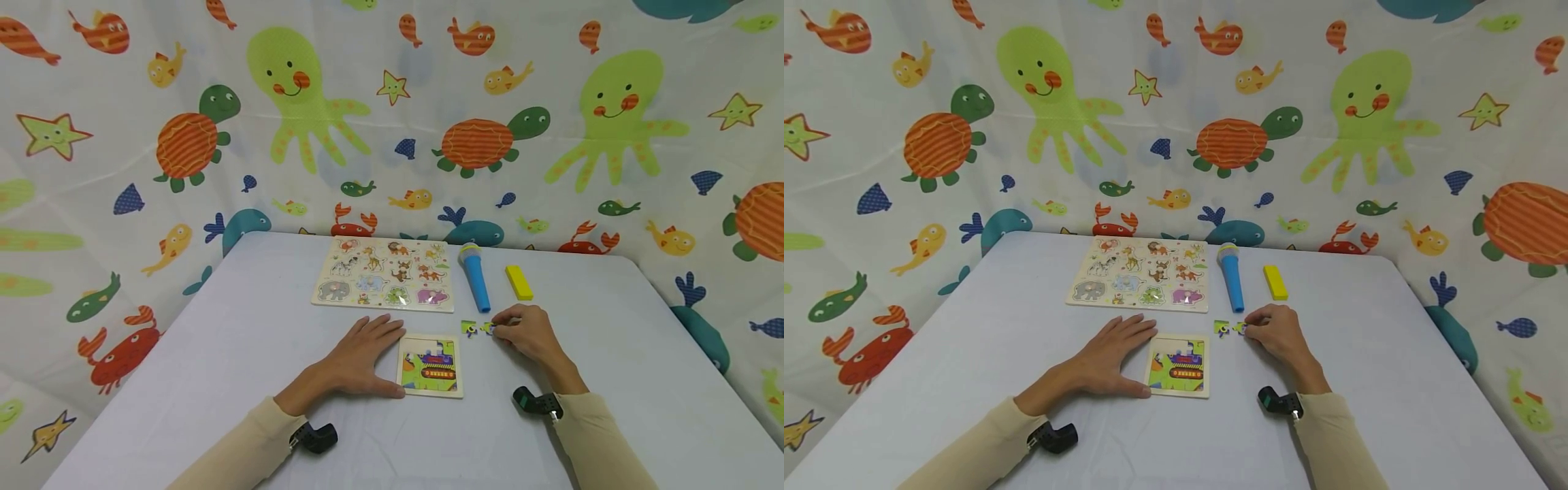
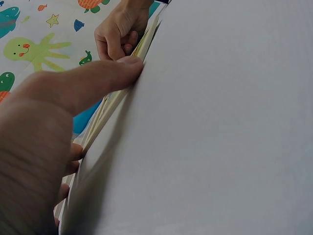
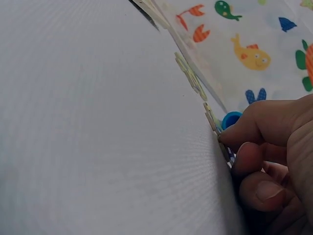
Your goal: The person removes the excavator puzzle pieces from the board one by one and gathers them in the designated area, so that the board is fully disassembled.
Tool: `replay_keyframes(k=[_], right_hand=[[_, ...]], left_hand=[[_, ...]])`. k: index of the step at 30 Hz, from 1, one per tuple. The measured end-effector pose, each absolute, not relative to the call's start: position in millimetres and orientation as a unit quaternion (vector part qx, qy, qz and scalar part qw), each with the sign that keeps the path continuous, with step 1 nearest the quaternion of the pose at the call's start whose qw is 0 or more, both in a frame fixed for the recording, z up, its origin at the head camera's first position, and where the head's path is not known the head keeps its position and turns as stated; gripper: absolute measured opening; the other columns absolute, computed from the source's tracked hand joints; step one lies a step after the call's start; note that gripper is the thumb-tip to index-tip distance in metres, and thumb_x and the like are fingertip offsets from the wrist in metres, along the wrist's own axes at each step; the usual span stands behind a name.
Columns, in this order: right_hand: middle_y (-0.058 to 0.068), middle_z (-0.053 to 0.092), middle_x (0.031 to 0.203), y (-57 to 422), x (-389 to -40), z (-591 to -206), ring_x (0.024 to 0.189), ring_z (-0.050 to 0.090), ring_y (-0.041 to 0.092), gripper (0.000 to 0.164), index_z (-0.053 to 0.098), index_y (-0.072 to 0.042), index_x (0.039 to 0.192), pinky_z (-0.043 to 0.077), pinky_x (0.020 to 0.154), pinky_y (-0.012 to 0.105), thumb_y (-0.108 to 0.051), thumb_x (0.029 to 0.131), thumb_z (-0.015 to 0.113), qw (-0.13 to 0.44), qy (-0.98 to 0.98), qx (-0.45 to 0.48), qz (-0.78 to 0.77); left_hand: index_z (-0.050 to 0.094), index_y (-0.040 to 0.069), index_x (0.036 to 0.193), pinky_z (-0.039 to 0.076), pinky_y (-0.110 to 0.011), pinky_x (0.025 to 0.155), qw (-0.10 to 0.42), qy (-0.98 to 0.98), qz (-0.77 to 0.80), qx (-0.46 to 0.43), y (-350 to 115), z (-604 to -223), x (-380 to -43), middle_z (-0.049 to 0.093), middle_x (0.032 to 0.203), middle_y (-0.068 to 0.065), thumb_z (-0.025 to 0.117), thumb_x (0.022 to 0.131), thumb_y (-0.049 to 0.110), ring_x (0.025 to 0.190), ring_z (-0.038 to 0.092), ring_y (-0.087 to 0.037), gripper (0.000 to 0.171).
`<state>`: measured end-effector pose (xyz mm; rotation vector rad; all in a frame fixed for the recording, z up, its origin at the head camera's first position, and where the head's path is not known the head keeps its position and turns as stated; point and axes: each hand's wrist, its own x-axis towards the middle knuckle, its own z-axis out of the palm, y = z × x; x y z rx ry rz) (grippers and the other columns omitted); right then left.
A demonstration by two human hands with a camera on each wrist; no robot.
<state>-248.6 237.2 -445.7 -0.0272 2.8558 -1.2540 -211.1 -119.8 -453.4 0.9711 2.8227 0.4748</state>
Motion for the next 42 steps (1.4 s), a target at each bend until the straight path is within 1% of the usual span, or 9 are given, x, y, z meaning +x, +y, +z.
replay_keyframes(k=[10, 16, 24, 28, 32, 39, 42], right_hand=[[0.012, 0.069, 0.098, 236, -248, -446, 0.072, 0.061, 0.020, 0.020, 0.076, 0.000, 0.106, 0.056, 0.064, 0.026, -0.011, 0.088, 0.073, 0.016, 0.918, 0.000, -0.396], [0.012, 0.069, 0.097, 237, -248, -445, 0.070, 0.061, 0.020, 0.023, 0.075, -0.001, 0.106, 0.054, 0.061, 0.027, -0.014, 0.088, 0.074, 0.011, 0.917, -0.003, -0.398], [0.013, 0.067, 0.097, 234, -247, -435, 0.070, 0.060, 0.020, 0.022, 0.075, -0.002, 0.106, 0.053, 0.060, 0.026, -0.015, 0.090, 0.071, -0.005, 0.916, -0.012, -0.400], [0.013, 0.066, 0.097, 230, -245, -428, 0.070, 0.060, 0.021, 0.022, 0.074, -0.002, 0.107, 0.054, 0.061, 0.025, -0.016, 0.090, 0.073, -0.009, 0.912, -0.020, -0.409], [0.013, 0.066, 0.095, 223, -243, -423, 0.070, 0.061, 0.022, 0.025, 0.074, 0.000, 0.109, 0.056, 0.061, 0.025, -0.014, 0.089, 0.076, -0.007, 0.899, -0.045, -0.435], [0.010, 0.065, 0.090, 210, -239, -421, 0.072, 0.060, 0.021, 0.024, 0.075, -0.002, 0.108, 0.055, 0.060, 0.025, -0.014, 0.088, 0.077, -0.004, 0.893, -0.060, -0.446], [0.010, 0.064, 0.088, 206, -238, -423, 0.070, 0.060, 0.020, 0.024, 0.074, -0.001, 0.109, 0.054, 0.057, 0.026, -0.014, 0.088, 0.076, 0.015, 0.892, -0.066, -0.447]], left_hand=[[0.035, 0.021, 0.160, 0.005, -0.046, 0.127, 0.063, 0.932, 0.152, 0.322, -121, -453, -211, 0.027, 0.167, 0.006, 0.064, 0.074, 0.082, 0.157, 0.011, -0.020, 0.110], [0.036, 0.020, 0.159, 0.005, -0.046, 0.127, 0.069, 0.931, 0.158, 0.321, -120, -451, -210, 0.028, 0.167, 0.004, 0.065, 0.074, 0.080, 0.157, 0.011, -0.021, 0.109], [0.036, 0.020, 0.159, 0.005, -0.046, 0.127, 0.066, 0.932, 0.156, 0.322, -120, -453, -211, 0.028, 0.167, 0.005, 0.065, 0.074, 0.081, 0.157, 0.011, -0.020, 0.109], [0.035, 0.021, 0.159, 0.005, -0.046, 0.127, 0.063, 0.932, 0.152, 0.322, -120, -454, -213, 0.028, 0.166, 0.005, 0.063, 0.073, 0.082, 0.157, 0.011, -0.019, 0.109], [0.036, 0.021, 0.159, 0.006, -0.047, 0.127, 0.061, 0.932, 0.153, 0.324, -121, -454, -213, 0.028, 0.166, 0.005, 0.063, 0.074, 0.082, 0.157, 0.011, -0.019, 0.109], [0.035, 0.021, 0.160, 0.006, -0.046, 0.127, 0.061, 0.931, 0.153, 0.325, -121, -454, -213, 0.028, 0.167, 0.005, 0.064, 0.074, 0.082, 0.157, 0.011, -0.019, 0.109], [0.035, 0.021, 0.159, 0.005, -0.047, 0.127, 0.063, 0.930, 0.159, 0.325, -121, -454, -212, 0.028, 0.167, 0.005, 0.064, 0.074, 0.082, 0.157, 0.011, -0.020, 0.109]])
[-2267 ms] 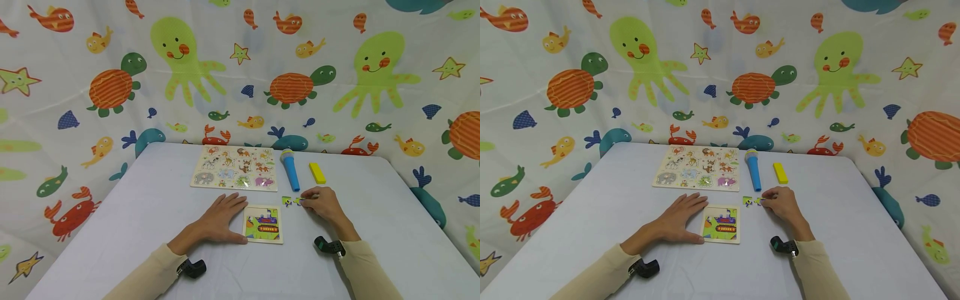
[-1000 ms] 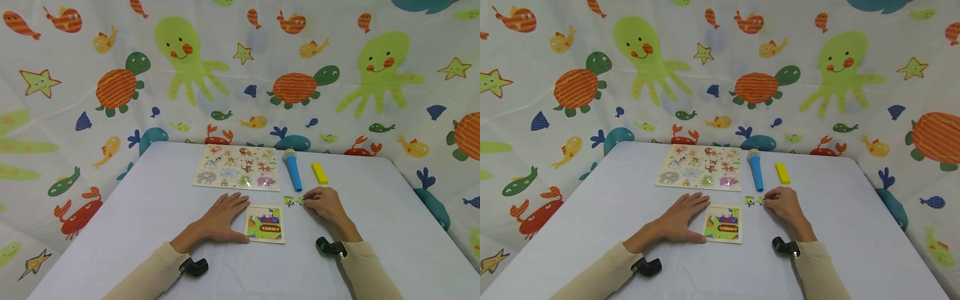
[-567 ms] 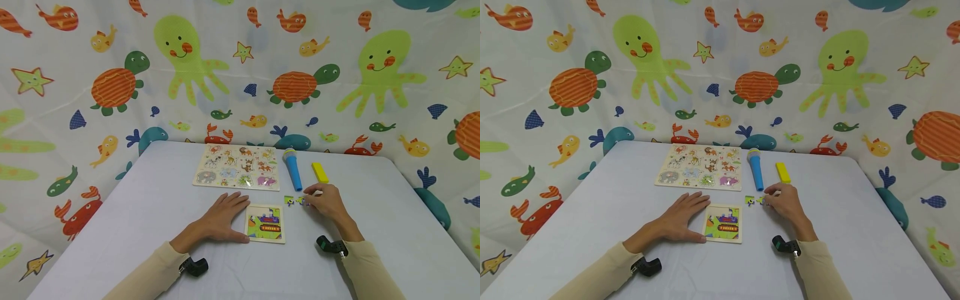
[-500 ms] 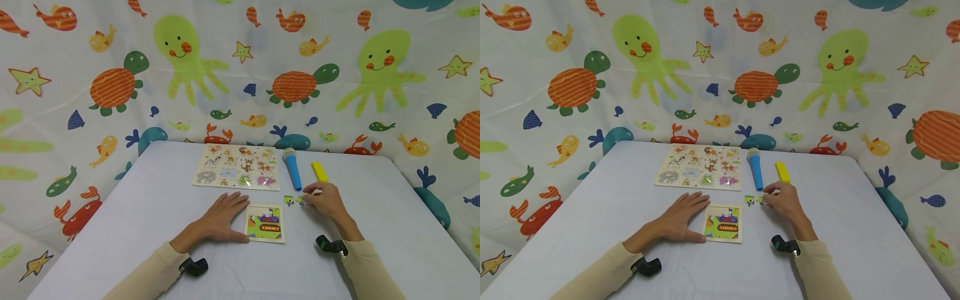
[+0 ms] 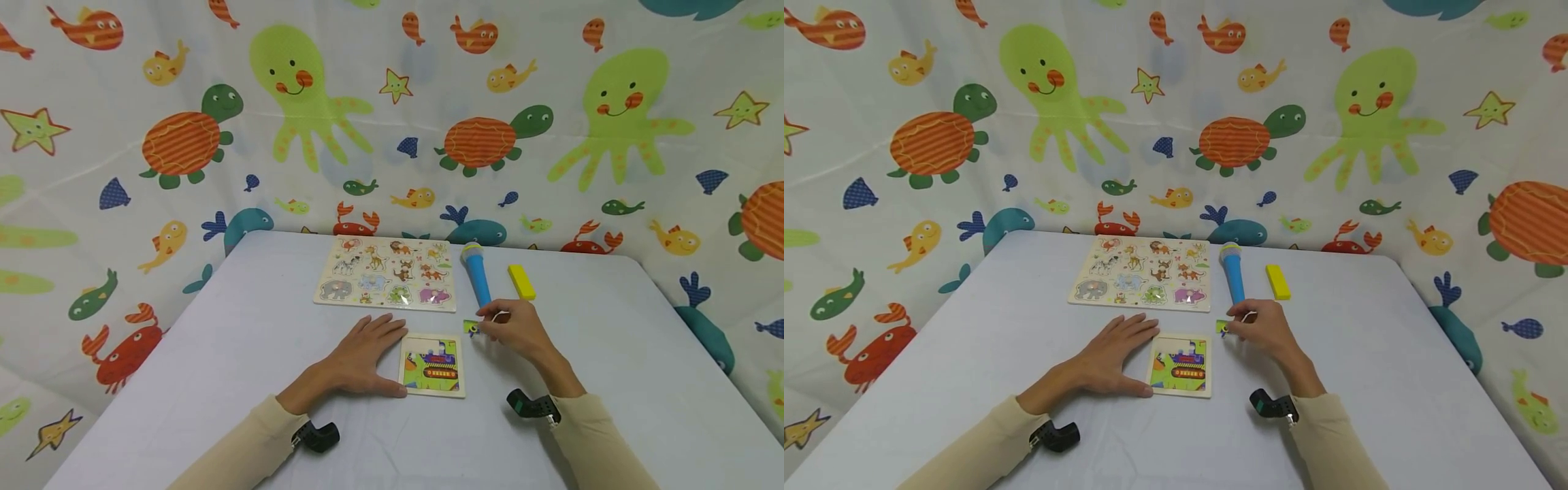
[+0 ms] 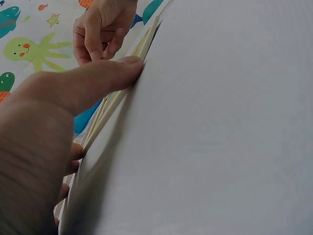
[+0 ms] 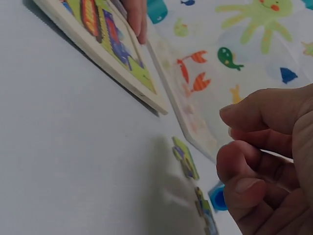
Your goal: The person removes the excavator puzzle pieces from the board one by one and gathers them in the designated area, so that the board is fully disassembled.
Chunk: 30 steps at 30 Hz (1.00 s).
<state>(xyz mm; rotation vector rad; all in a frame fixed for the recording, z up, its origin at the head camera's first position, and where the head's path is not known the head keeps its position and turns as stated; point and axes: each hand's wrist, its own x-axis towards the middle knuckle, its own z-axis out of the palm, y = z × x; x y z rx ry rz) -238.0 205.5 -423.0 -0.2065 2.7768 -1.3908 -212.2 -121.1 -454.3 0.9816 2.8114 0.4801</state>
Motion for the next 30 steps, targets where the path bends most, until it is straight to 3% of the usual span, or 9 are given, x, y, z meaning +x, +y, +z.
replay_keyframes(k=[13, 30], right_hand=[[0.005, 0.062, 0.076, 184, -232, -430, 0.062, 0.060, 0.020, 0.017, 0.075, -0.003, 0.101, 0.053, 0.052, 0.028, -0.012, 0.087, 0.077, 0.071, 0.891, -0.117, -0.433], [-0.002, 0.061, 0.074, 169, -225, -434, 0.073, 0.055, 0.017, 0.015, 0.078, -0.008, 0.098, 0.049, 0.059, 0.024, -0.013, 0.084, 0.081, 0.077, 0.910, -0.169, -0.370]], left_hand=[[0.035, 0.022, 0.159, 0.004, -0.047, 0.127, 0.066, 0.931, 0.159, 0.321, -121, -453, -211, 0.027, 0.167, 0.006, 0.062, 0.073, 0.083, 0.157, 0.010, -0.019, 0.109], [0.037, 0.021, 0.158, 0.007, -0.047, 0.126, 0.054, 0.930, 0.161, 0.325, -120, -453, -211, 0.030, 0.166, 0.005, 0.063, 0.073, 0.082, 0.156, 0.014, -0.020, 0.108]])
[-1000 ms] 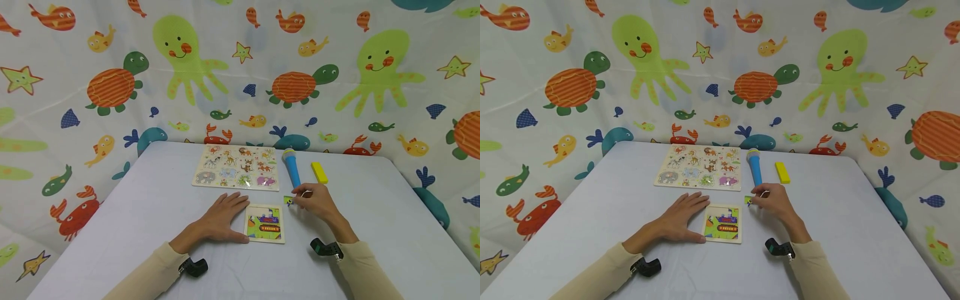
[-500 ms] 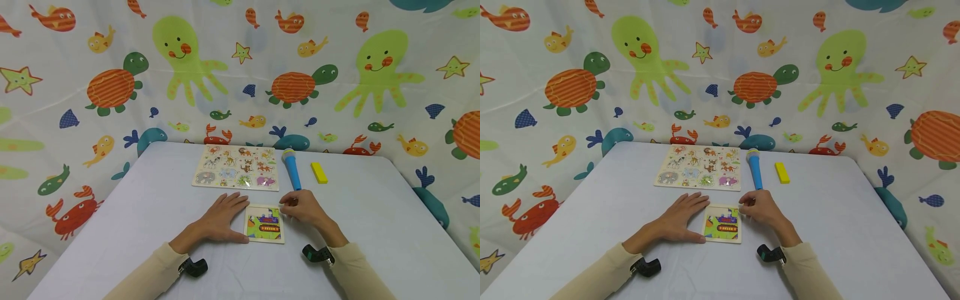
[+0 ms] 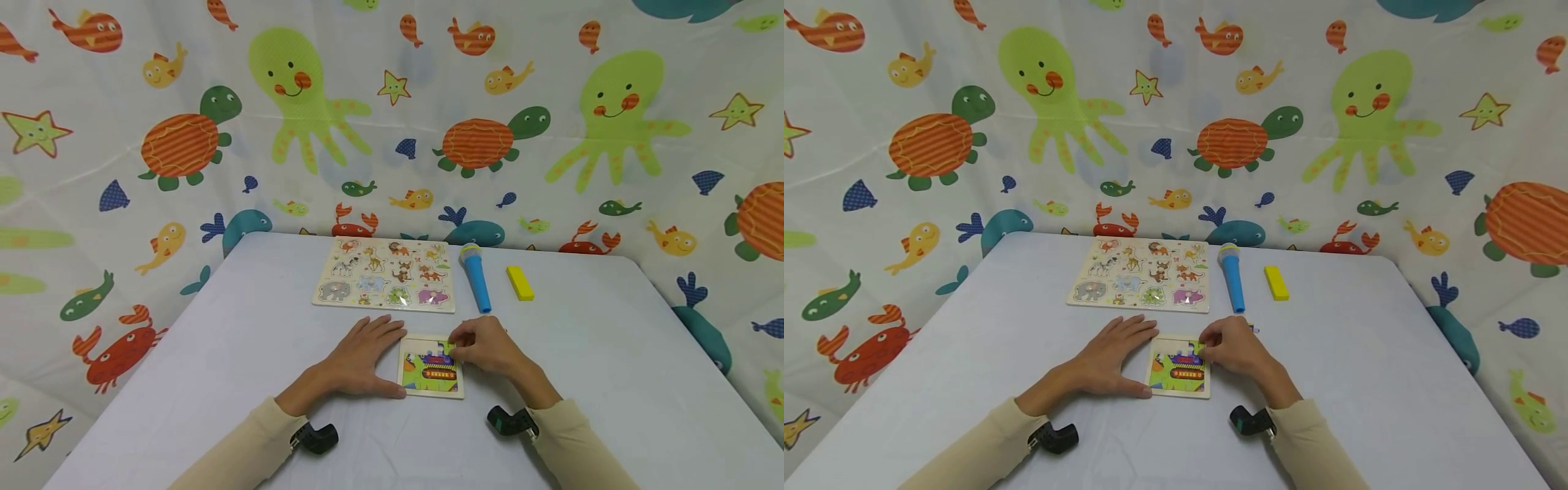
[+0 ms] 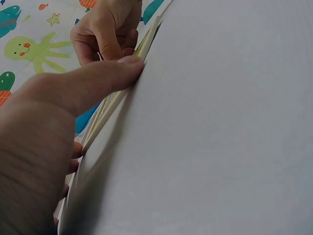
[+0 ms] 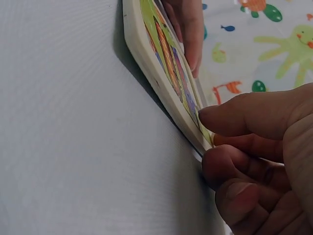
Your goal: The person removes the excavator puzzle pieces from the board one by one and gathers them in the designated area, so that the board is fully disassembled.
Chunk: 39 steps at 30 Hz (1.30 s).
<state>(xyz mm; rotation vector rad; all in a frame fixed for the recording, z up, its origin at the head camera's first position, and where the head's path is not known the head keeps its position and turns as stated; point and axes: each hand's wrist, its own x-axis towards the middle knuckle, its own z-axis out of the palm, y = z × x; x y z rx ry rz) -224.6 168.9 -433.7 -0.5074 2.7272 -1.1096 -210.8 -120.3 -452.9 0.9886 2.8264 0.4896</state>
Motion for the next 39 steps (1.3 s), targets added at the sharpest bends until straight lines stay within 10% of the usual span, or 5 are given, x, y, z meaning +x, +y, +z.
replay_keyframes(k=[39], right_hand=[[0.003, 0.058, 0.084, 166.6, -224.5, -431.8, 0.081, 0.054, 0.018, 0.025, 0.065, -0.009, 0.098, 0.047, 0.062, 0.025, -0.010, 0.083, 0.084, 0.107, 0.905, -0.129, -0.390]], left_hand=[[0.037, 0.022, 0.158, 0.006, -0.046, 0.126, 0.055, 0.932, 0.166, 0.319, -120.9, -454.3, -211.9, 0.029, 0.166, 0.006, 0.064, 0.072, 0.083, 0.156, 0.013, -0.018, 0.109]])
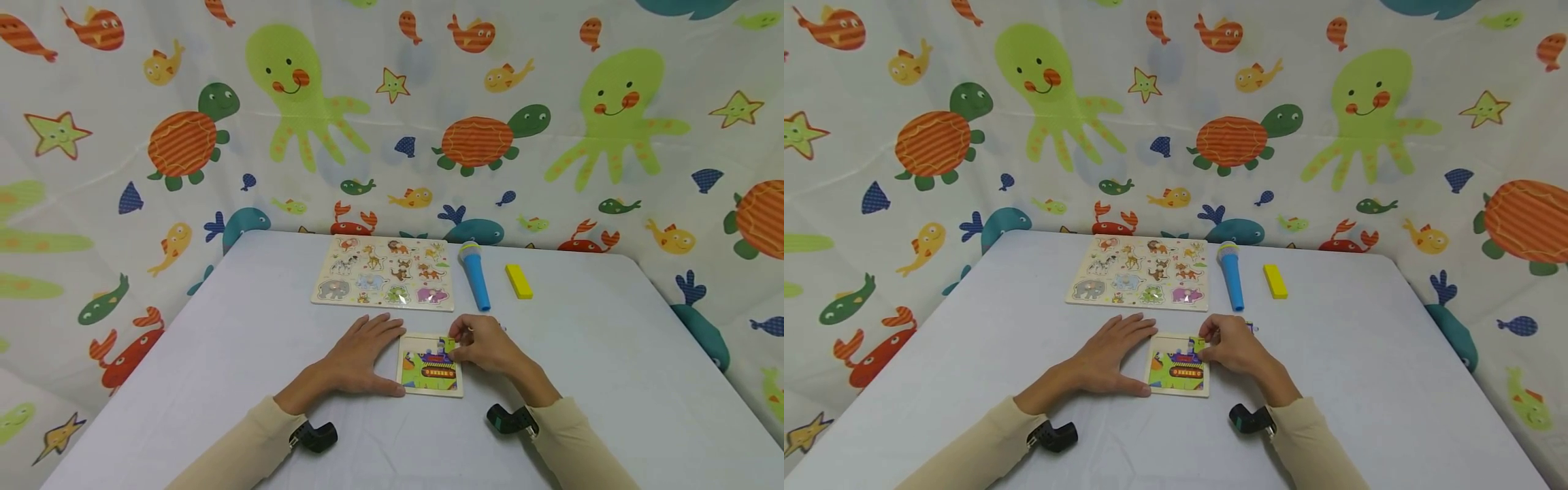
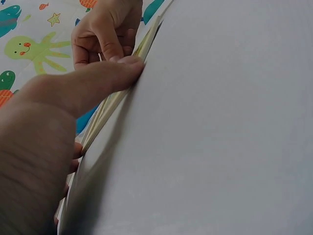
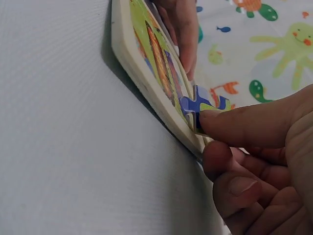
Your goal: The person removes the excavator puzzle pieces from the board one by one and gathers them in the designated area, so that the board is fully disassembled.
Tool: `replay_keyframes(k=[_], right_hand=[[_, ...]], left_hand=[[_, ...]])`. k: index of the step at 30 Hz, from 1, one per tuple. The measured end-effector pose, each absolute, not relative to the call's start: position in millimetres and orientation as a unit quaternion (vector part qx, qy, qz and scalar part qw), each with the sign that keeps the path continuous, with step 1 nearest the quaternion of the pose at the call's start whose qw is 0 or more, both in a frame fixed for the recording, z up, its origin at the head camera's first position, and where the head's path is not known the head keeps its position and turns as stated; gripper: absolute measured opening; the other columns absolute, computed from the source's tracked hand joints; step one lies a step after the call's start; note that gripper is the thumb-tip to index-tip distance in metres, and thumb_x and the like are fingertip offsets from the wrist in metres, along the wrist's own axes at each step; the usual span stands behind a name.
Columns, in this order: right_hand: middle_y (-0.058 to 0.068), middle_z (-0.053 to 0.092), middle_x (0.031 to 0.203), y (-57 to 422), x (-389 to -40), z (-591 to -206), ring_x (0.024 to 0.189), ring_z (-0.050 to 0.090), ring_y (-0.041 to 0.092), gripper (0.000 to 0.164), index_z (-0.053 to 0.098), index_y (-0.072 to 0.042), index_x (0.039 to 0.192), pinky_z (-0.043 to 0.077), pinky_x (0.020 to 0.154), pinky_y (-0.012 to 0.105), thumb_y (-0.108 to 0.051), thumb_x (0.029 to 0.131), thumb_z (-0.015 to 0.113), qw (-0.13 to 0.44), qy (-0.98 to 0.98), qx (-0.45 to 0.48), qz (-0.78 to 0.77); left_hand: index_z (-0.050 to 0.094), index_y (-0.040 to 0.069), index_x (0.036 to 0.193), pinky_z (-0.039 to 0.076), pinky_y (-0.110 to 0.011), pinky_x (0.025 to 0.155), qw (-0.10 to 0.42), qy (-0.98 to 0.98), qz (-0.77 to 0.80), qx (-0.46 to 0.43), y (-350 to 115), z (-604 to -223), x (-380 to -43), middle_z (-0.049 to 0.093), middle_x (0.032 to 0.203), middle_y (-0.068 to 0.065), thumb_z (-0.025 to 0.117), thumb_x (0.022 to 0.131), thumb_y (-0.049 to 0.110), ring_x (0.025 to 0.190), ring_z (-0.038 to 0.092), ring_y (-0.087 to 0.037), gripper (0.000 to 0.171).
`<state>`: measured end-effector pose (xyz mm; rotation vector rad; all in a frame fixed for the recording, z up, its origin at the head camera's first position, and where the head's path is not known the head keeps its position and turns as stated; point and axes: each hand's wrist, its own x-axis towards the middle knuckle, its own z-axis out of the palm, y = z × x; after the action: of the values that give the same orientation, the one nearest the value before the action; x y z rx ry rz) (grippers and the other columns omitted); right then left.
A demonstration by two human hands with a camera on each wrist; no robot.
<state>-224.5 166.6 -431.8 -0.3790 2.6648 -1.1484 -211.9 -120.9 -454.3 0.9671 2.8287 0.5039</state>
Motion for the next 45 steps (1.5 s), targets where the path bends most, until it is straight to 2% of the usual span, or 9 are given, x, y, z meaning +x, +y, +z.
replay_keyframes(k=[7, 16, 28, 35, 45], right_hand=[[0.003, 0.061, 0.082, 170, -225, -432, 0.077, 0.057, 0.020, 0.017, 0.065, -0.006, 0.095, 0.053, 0.065, 0.024, -0.005, 0.086, 0.079, 0.093, 0.886, -0.156, -0.427], [0.008, 0.062, 0.082, 172, -225, -431, 0.072, 0.060, 0.022, 0.012, 0.065, -0.002, 0.097, 0.059, 0.063, 0.026, -0.001, 0.089, 0.074, 0.095, 0.858, -0.164, -0.478], [0.011, 0.064, 0.083, 183, -227, -422, 0.069, 0.063, 0.026, 0.014, 0.065, -0.004, 0.103, 0.055, 0.056, 0.028, -0.007, 0.092, 0.072, 0.103, 0.848, -0.139, -0.501], [0.012, 0.065, 0.085, 199, -230, -414, 0.072, 0.065, 0.027, 0.017, 0.065, -0.001, 0.106, 0.058, 0.061, 0.031, -0.008, 0.092, 0.073, 0.080, 0.852, -0.114, -0.505], [0.016, 0.067, 0.085, 226, -233, -403, 0.072, 0.064, 0.035, 0.017, 0.066, 0.003, 0.106, 0.056, 0.057, 0.028, -0.007, 0.094, 0.071, 0.047, 0.850, -0.096, -0.516]], left_hand=[[0.038, 0.022, 0.158, 0.005, -0.046, 0.126, 0.057, 0.932, 0.165, 0.319, -121, -455, -212, 0.029, 0.166, 0.006, 0.064, 0.072, 0.083, 0.156, 0.013, -0.018, 0.109], [0.037, 0.022, 0.158, 0.006, -0.047, 0.126, 0.057, 0.931, 0.167, 0.319, -121, -455, -212, 0.029, 0.166, 0.006, 0.063, 0.072, 0.084, 0.156, 0.013, -0.018, 0.110], [0.037, 0.022, 0.158, 0.006, -0.048, 0.126, 0.057, 0.931, 0.166, 0.320, -121, -454, -211, 0.030, 0.166, 0.005, 0.063, 0.072, 0.084, 0.156, 0.013, -0.019, 0.109], [0.038, 0.023, 0.158, 0.007, -0.047, 0.126, 0.058, 0.932, 0.161, 0.318, -121, -454, -211, 0.030, 0.165, 0.006, 0.063, 0.072, 0.083, 0.156, 0.014, -0.019, 0.108], [0.037, 0.022, 0.158, 0.006, -0.047, 0.126, 0.057, 0.932, 0.161, 0.319, -120, -452, -210, 0.030, 0.165, 0.005, 0.064, 0.072, 0.083, 0.156, 0.014, -0.020, 0.109]])
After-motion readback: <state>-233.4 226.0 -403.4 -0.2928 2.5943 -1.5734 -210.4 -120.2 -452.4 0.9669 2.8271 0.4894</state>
